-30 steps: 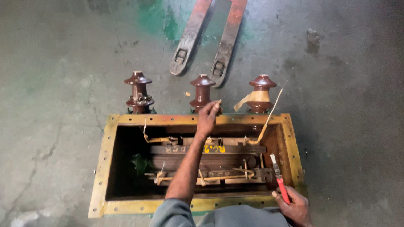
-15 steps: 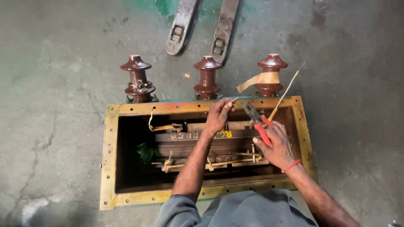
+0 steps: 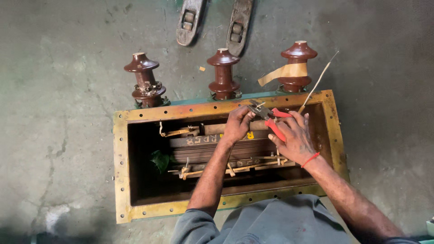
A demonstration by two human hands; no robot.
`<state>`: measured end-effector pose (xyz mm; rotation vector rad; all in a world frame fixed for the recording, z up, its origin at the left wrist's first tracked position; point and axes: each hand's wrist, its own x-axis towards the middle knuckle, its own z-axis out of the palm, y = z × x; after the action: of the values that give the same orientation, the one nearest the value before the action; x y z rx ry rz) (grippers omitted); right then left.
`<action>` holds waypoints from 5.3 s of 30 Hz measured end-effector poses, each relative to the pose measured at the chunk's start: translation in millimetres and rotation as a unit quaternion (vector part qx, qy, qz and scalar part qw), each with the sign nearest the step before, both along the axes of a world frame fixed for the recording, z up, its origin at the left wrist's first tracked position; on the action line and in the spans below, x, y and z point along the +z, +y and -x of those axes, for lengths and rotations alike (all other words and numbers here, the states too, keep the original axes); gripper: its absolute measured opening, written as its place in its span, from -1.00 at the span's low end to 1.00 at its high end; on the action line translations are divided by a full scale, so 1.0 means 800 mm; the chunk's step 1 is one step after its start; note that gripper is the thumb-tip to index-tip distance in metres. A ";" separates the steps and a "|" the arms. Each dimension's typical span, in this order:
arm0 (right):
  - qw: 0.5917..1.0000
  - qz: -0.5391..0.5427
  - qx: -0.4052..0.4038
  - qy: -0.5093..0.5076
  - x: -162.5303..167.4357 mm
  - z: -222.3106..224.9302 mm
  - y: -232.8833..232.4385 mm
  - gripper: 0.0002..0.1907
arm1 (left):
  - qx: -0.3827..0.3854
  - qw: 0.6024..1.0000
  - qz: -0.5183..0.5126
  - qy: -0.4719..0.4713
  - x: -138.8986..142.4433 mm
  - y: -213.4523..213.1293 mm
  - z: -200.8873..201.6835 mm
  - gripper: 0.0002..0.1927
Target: The person threads a white cable through a yellow electrical box, wraps it around brown insulators, and secures it using pliers. The person then moves to a green workbench to cut a wooden stick and returns to the yellow box to continue threading and securing the cable.
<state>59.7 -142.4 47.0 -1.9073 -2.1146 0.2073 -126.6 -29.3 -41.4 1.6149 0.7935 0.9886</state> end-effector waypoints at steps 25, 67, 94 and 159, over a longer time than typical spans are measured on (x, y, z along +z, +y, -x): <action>0.993 0.104 -0.003 0.061 -0.002 -0.028 0.017 -0.62 | 0.029 0.995 0.096 0.011 0.034 -0.020 -0.014 -0.62; 0.943 0.163 0.012 0.291 -0.031 0.005 -0.019 -0.56 | 0.010 0.979 0.115 -0.167 0.039 -0.044 0.003 -0.50; 0.680 0.185 -0.271 0.656 -0.010 -0.021 0.004 -0.59 | 0.203 0.969 0.130 -0.061 0.039 -0.056 -0.010 -0.44; 0.883 0.000 -0.260 0.392 -0.124 -0.319 -0.352 -0.69 | 0.354 0.924 0.008 0.145 0.120 -0.037 -0.094 -0.74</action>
<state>315.3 -424.1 -52.3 -1.8595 -1.0447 0.7109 -51.5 -59.0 54.9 1.4941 1.6587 1.2365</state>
